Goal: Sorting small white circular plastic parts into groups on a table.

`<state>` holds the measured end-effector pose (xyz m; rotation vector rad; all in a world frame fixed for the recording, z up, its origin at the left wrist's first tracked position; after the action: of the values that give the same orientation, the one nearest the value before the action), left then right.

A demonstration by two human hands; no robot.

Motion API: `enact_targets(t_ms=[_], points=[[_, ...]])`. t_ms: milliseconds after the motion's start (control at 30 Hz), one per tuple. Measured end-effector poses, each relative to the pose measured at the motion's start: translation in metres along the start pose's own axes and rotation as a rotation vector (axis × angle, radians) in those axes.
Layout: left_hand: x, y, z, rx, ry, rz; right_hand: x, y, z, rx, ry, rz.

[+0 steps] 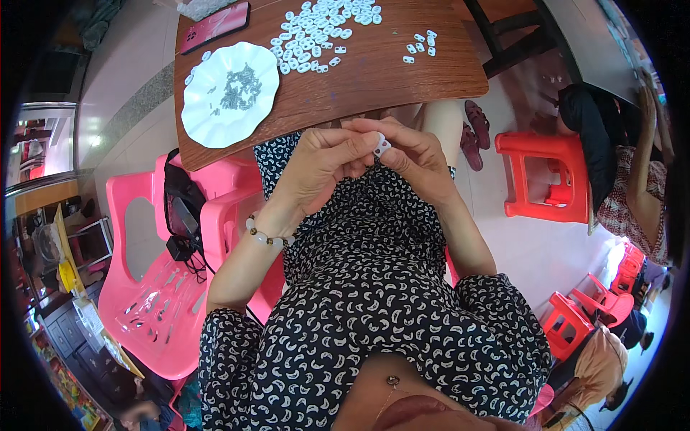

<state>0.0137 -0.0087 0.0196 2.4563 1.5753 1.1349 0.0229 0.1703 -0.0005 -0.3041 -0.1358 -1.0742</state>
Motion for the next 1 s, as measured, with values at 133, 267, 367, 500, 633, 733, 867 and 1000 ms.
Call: enact_targets(t_ms=[133,267,367,500,633,733,867,1000], points=[[0.002,0.002,-0.001,-0.015,0.012,-0.002,0.000,-0.001,0.005,-0.063,0.170,0.009],[0.003,0.004,0.002,-0.019,0.040,0.000,0.005,0.001,0.000,-0.084,0.143,-0.028],[0.004,0.005,0.003,-0.027,0.053,-0.032,0.008,0.002,0.002,-0.090,0.179,-0.097],[0.007,0.007,0.003,-0.014,0.086,-0.009,0.008,0.002,0.002,-0.133,0.295,-0.101],[0.010,0.010,-0.001,-0.035,0.056,-0.007,0.008,0.003,0.003,-0.178,0.336,-0.118],[0.009,0.009,0.000,-0.058,0.080,-0.003,0.012,0.005,0.001,-0.167,0.343,-0.165],[0.010,0.006,0.005,-0.027,0.020,-0.062,0.014,0.005,-0.005,-0.164,0.336,-0.221],[0.011,-0.009,0.010,0.036,0.046,-0.033,0.005,0.000,-0.009,-0.049,0.101,-0.212]])
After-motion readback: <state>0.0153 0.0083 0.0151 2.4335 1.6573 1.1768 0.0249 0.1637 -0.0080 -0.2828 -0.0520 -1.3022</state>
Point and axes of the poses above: each hand's wrist, its own y-axis away from the middle knuckle, its own x-axis out of the palm, z = x × y, the point moved 1 cm from there along -y, towards the middle knuckle, and after that the axes turned 2 degrees about z, right-handed, at the moved point
